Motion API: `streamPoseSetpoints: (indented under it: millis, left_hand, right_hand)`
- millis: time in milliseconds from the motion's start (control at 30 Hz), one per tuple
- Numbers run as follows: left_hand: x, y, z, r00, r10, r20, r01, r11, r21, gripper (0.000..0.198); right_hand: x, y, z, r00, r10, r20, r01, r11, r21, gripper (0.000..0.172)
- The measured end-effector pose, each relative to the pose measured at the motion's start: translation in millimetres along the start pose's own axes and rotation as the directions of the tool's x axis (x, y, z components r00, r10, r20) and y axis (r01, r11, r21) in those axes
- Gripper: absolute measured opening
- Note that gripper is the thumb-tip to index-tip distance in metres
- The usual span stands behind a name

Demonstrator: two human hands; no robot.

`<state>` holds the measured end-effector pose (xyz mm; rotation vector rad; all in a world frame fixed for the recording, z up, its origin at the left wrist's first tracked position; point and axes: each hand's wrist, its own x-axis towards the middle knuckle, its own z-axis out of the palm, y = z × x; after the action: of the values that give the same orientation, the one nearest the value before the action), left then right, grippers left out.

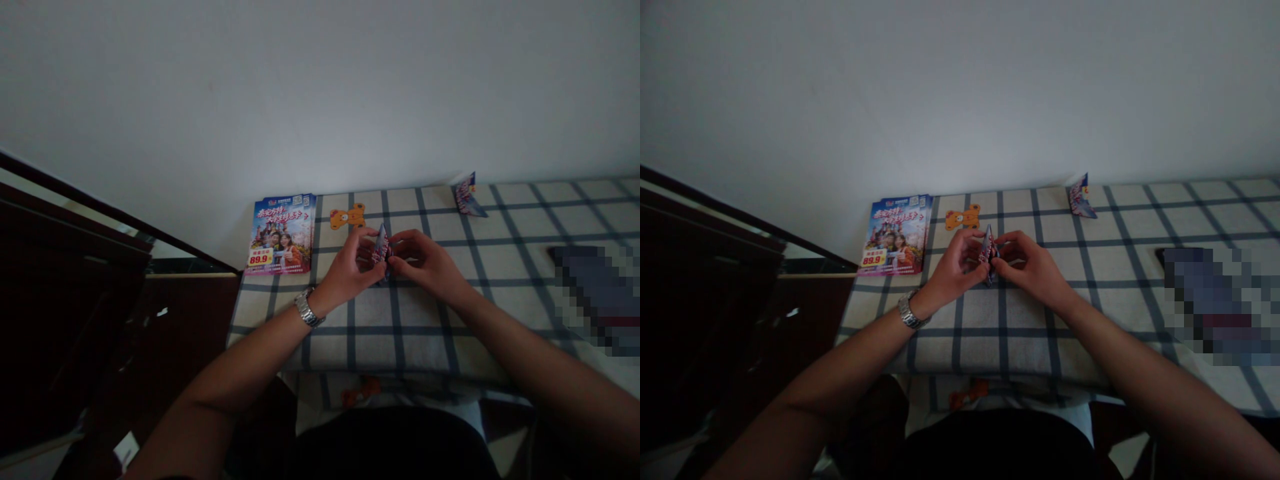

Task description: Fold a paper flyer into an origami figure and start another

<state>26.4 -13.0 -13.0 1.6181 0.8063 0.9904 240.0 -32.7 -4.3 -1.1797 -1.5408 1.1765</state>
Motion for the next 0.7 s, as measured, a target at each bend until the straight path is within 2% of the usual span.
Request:
streamPoseSetpoints:
  millis: [300,467,700]
  left_hand:
    - [0.6,0.6,2.1,0.998,-0.039,0.043,0.042,0.995,-0.088,0.064]
    - [1.4,0.9,2.4,0.999,-0.032,0.040,0.035,0.997,-0.062,0.063]
    - [1.1,3.3,3.6,0.999,-0.021,0.027,0.022,0.999,-0.032,0.058]
  right_hand:
    - [-0.5,-0.3,-0.7,1.000,-0.025,0.017,0.025,1.000,0.008,0.042]
    - [-0.9,-1.6,0.0,0.999,-0.035,0.011,0.035,0.999,-0.019,0.048]
    - [-0.9,-3.8,0.5,0.999,-0.036,-0.008,0.035,0.998,-0.051,0.046]
